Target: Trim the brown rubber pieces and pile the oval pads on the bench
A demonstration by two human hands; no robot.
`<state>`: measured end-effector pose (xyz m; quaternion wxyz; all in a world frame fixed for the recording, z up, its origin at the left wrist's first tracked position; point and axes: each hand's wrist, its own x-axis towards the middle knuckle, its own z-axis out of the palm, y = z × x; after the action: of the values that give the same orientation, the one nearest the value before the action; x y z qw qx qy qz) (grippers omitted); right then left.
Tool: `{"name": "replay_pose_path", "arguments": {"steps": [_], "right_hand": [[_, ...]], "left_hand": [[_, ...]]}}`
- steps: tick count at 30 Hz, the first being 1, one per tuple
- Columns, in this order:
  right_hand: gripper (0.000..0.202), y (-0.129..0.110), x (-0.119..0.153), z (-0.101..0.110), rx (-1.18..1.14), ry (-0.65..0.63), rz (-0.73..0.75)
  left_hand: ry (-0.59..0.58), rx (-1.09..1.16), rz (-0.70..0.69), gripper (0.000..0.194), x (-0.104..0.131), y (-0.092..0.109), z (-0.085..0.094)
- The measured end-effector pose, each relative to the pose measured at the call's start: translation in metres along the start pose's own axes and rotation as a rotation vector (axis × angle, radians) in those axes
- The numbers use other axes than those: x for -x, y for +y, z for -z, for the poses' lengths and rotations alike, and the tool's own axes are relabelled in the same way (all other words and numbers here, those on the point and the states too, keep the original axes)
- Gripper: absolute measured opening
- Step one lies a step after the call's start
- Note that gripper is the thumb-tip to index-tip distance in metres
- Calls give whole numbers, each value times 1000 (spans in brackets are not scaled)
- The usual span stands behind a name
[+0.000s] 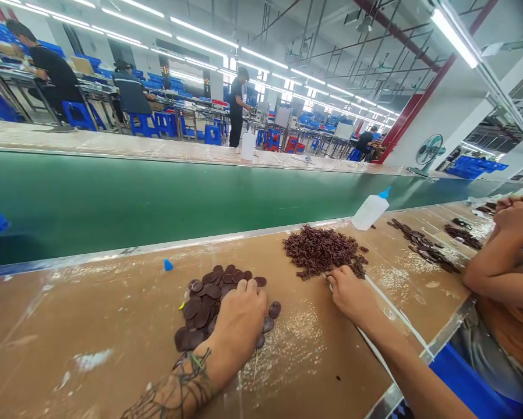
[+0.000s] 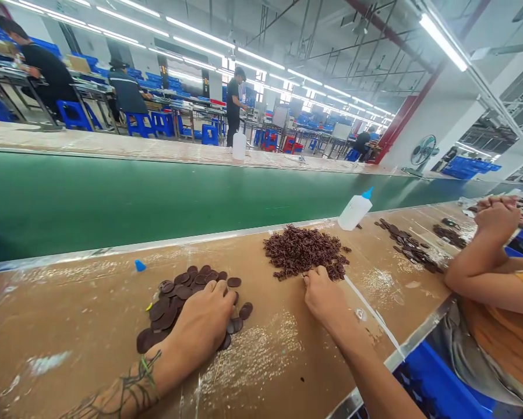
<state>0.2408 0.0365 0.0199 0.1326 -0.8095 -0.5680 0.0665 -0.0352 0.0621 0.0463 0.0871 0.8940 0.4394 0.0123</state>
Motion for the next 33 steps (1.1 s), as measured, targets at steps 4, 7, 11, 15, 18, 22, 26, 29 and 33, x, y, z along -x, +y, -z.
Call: {"name": "replay_pose_path", "arguments": {"steps": [4,7,11,15,18,22,26,29,33], "right_hand": [[33,-10,34,1,-334,-3,-18],[47,-17,61,4,-574,-65,-69],[47,-28,88,10,-1010,-31,-181],[47,-38,102,12,-1281,82,-267],[40,-39,107,8,-1371,118,-282],[40,-38,115,-3,-1428,50,-359],[46,-38,128,-10,-1379,-45,-319],[46,-36,136,-11,-1367,-133,-306],[52,-28,145,-7,-1457,-200,-416]], "left_hand": [[87,-1,-3,30,-3,-3,-10],[125,-7,-17,29,-5,-7,-12],[100,8,-91,25,-11,-11,-14],[84,31,-104,23,-14,-14,-19],[97,58,-96,26,-15,-15,-21],[110,96,-108,27,-18,-15,-23],[132,163,-116,23,-22,-15,-26],[160,235,-93,21,-25,-18,-30],[174,316,-88,26,-24,-19,-30]]}}
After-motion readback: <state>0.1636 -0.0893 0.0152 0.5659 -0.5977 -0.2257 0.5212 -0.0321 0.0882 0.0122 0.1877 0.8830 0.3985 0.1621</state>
